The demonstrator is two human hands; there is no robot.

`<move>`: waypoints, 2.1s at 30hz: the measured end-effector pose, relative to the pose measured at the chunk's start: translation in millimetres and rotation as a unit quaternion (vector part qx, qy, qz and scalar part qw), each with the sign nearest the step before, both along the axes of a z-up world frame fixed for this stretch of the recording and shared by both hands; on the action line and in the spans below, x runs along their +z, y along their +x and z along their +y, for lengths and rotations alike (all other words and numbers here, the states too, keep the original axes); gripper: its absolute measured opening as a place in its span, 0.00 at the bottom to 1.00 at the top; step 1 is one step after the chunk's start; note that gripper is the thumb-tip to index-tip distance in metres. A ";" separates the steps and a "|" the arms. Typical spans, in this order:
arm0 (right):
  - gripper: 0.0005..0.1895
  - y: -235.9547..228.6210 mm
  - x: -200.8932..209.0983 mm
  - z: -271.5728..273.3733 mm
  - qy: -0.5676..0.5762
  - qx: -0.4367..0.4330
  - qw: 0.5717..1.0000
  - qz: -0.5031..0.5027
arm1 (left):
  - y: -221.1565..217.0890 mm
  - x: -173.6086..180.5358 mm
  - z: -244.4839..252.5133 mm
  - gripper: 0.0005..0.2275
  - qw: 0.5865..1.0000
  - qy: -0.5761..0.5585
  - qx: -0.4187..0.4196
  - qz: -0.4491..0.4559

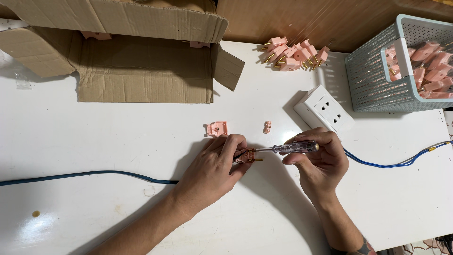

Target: The person assembles small pink electrical components on a white table. They insert brass pins into the plastic housing and use a screwdriver to tighten the screws, securing the pins in place.

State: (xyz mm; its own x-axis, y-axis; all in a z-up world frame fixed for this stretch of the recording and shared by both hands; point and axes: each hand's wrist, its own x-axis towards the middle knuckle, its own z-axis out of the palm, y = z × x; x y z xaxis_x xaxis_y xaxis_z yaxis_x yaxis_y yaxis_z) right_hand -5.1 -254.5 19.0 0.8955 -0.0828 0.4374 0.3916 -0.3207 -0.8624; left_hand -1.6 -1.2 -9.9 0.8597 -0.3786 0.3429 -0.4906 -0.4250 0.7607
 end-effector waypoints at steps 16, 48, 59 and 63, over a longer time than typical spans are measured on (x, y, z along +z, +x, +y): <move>0.24 1.1 10.4 2.5 -0.216 0.097 0.956 -0.175 | 0.0 -1.0 0.3 0.15 1.000 -0.005 -0.009 -0.014; 0.27 8.9 23.6 16.0 -0.216 0.074 0.960 -0.160 | 1.3 8.7 1.0 0.18 0.999 -0.020 -0.014 0.027; 0.12 6.0 28.3 21.1 -0.183 0.090 0.971 -0.128 | 1.2 4.5 -0.7 0.16 1.000 -0.021 -0.006 0.006; 0.14 6.8 31.7 22.1 -0.181 0.110 0.967 -0.143 | 1.0 2.4 -1.1 0.18 1.000 -0.001 0.006 -0.015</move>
State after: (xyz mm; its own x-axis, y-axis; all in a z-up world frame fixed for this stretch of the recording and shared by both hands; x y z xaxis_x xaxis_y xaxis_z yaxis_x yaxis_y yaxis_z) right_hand 1.7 -232.4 50.7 0.7123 0.3008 0.6342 0.6904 -0.4631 -0.5558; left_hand -0.6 -2.3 -7.6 0.8536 -0.3672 0.3695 -0.5081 -0.4307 0.7459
